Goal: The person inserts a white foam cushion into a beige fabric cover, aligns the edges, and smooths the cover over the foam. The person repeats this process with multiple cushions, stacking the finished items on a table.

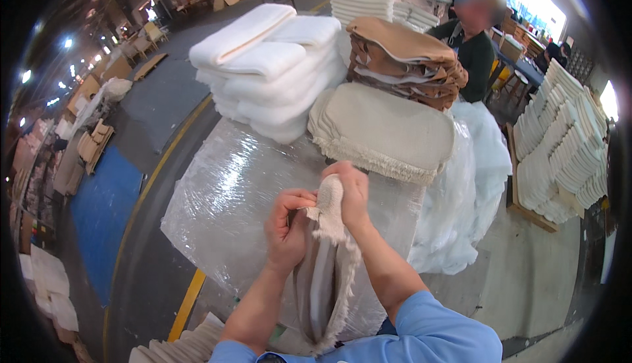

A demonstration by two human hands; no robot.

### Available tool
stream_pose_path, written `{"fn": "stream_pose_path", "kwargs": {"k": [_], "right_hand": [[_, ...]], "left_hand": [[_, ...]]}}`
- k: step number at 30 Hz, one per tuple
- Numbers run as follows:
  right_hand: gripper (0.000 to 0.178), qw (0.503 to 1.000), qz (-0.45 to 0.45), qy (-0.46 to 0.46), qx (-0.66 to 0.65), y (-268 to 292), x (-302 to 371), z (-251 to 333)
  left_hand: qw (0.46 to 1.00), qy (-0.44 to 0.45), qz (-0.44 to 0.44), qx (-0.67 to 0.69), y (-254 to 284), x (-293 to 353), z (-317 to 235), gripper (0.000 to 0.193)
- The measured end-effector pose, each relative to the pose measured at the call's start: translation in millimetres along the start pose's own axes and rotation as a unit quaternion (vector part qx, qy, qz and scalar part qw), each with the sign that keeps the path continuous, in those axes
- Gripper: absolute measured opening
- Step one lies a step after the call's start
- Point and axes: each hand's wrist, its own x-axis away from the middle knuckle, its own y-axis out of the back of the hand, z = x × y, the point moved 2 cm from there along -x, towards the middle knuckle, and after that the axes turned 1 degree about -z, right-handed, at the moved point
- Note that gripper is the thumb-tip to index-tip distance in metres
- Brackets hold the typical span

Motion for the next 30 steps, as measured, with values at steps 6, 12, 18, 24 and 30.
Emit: {"fn": "stream_pose_path", "kwargs": {"k": [6, 12, 18, 24, 30], "right_hand": [[0.038, 0.881, -0.096, 0.368, 0.281, -5.0, 42.3, 120.5], [0.031, 0.889, 0.001, 0.345, 0.302, 2.2, 93.7, 159.7], [0.054, 0.983, 0.128, 0.076, 0.107, 53.4, 124.2, 141.0], [0.071, 0.958, 0.212, 0.138, 0.135, 28.1, 170.0, 140.8], [0.083, 0.928, 0.189, 0.159, 0.280, -20.5, 233.3, 174.8]], "left_hand": [[0.991, -0.032, 0.084, 0.102, 0.3, 17.4, -90.0, 0.044], [0.985, -0.040, 0.078, -0.147, 19.7, 66.2, -116.7, 0.055], [0.967, -0.070, 0.076, -0.233, 32.7, 87.3, -147.8, 0.039], [0.985, -0.074, -0.052, -0.145, 49.4, 94.4, -125.5, 0.039], [0.981, 0.037, -0.169, 0.092, 40.6, 64.7, -118.8, 0.062]]}}
